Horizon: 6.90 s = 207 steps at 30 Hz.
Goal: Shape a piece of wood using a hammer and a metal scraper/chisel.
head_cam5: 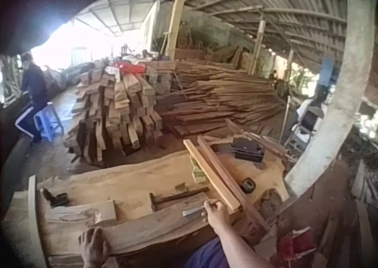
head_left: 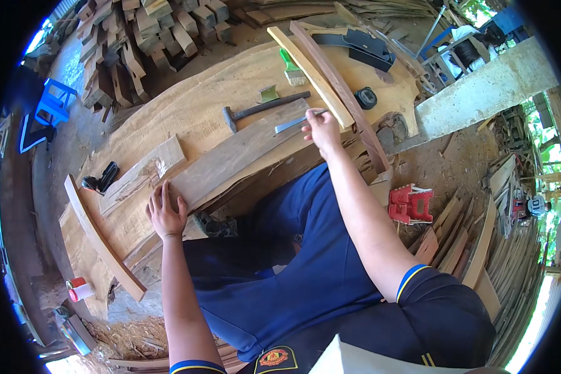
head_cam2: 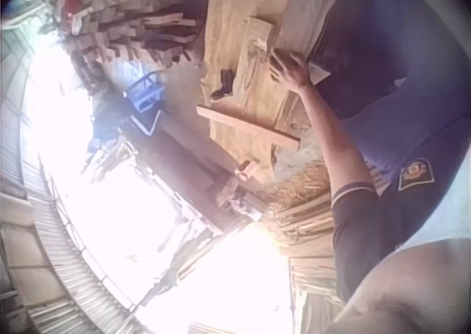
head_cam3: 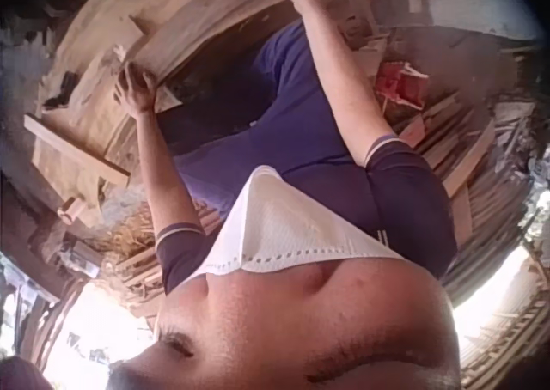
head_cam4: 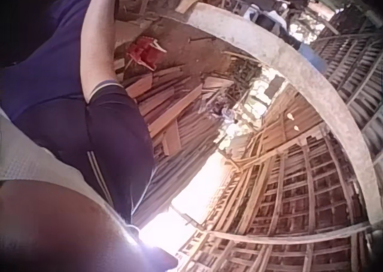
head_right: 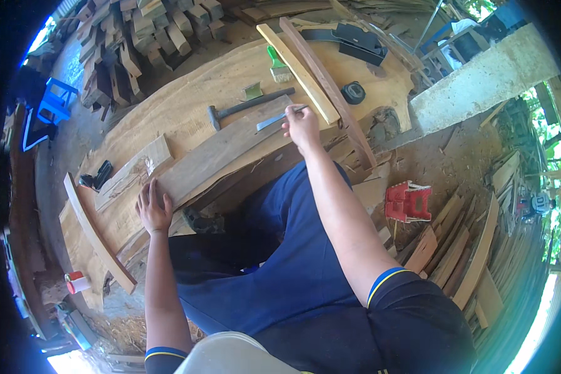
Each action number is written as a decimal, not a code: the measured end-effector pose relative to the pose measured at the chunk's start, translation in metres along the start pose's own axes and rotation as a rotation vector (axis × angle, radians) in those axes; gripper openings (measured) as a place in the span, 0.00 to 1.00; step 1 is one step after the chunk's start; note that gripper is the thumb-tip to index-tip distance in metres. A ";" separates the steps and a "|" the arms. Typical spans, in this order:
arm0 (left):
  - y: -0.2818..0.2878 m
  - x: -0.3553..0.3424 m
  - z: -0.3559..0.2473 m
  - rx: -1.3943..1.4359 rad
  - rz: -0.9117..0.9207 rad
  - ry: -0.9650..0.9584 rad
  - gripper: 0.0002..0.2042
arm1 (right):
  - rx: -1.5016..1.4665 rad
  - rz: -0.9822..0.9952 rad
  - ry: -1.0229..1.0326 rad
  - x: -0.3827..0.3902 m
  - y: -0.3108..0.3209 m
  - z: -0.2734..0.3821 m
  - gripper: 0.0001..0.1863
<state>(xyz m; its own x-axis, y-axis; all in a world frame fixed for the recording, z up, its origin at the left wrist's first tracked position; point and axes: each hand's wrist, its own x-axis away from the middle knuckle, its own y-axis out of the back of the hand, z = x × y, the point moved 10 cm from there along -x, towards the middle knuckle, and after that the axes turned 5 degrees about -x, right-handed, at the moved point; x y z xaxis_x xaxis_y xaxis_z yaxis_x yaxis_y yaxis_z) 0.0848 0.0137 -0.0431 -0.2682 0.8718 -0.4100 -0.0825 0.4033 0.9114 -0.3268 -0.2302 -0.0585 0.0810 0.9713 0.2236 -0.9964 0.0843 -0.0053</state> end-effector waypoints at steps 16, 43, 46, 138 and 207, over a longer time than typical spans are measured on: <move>0.001 -0.001 -0.006 -0.008 0.003 -0.006 0.29 | 0.117 0.107 0.032 0.005 -0.039 -0.006 0.10; -0.002 -0.005 -0.009 0.023 -0.015 -0.009 0.29 | 0.136 0.281 -0.080 0.026 -0.067 -0.022 0.13; 0.001 0.004 0.001 0.002 -0.003 0.012 0.29 | 0.280 0.425 0.053 0.055 -0.108 -0.005 0.13; 0.000 -0.003 -0.007 0.020 -0.014 -0.015 0.30 | 0.191 0.106 0.118 0.017 -0.098 -0.013 0.15; 0.001 0.000 -0.001 0.025 -0.040 0.011 0.30 | 0.034 0.040 -0.017 -0.002 -0.070 -0.021 0.13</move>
<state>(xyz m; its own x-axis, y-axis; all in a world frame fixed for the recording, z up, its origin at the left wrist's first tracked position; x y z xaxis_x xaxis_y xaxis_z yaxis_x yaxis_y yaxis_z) 0.0833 0.0138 -0.0418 -0.2756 0.8517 -0.4457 -0.0692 0.4449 0.8929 -0.2565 -0.2334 -0.0786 0.0408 0.9699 0.2400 -0.9991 0.0374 0.0186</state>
